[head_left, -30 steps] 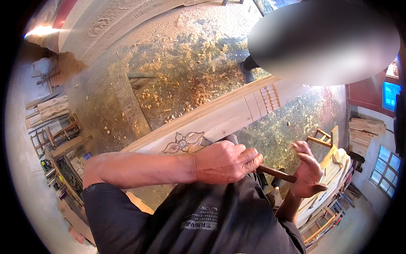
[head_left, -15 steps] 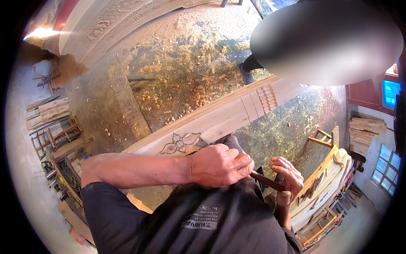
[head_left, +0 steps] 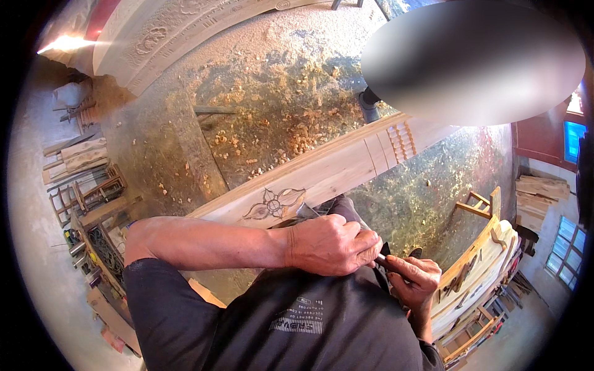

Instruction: The person carves intricate decorative patterns into a wooden board using a chisel and a wooden mallet.

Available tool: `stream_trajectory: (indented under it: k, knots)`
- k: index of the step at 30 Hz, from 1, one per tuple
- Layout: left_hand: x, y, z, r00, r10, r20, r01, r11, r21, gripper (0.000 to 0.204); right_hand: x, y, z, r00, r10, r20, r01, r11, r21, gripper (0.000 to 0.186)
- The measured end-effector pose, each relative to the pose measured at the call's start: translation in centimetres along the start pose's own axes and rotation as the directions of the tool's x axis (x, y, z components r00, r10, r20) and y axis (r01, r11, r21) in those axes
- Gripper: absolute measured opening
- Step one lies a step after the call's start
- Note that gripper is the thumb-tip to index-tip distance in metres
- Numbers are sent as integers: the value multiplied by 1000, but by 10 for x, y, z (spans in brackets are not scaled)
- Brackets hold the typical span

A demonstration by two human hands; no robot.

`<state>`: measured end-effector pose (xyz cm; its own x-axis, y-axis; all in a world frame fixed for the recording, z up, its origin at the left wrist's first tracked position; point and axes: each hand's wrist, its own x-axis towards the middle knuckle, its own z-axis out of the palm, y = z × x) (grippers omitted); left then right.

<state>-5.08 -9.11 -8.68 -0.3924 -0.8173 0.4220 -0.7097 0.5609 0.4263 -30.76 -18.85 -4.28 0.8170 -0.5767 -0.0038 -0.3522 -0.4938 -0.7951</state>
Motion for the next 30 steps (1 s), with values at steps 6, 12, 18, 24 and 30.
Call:
stream_trajectory:
  k: [6,12,18,24,30]
  knots:
    - [-4,2,4,999,-48,17,48,998,-37,43,-1,0,2,999,40,20,-40,999,-23,42]
    - [0,4,6,999,6,-43,-8,998,-59,41,4,-14,6,997,-16,71,24,993,-115,44]
    - [-2,7,9,999,-20,38,24,993,-118,31,-1,-7,14,995,-87,-46,88,996,22,38]
    - [-1,8,3,999,-38,-36,29,976,-216,32,-49,14,-1,850,128,-511,-23,978,207,81]
    - [-1,0,3,1000,-22,-17,18,977,-215,32,-33,0,35,927,48,-372,112,911,396,90]
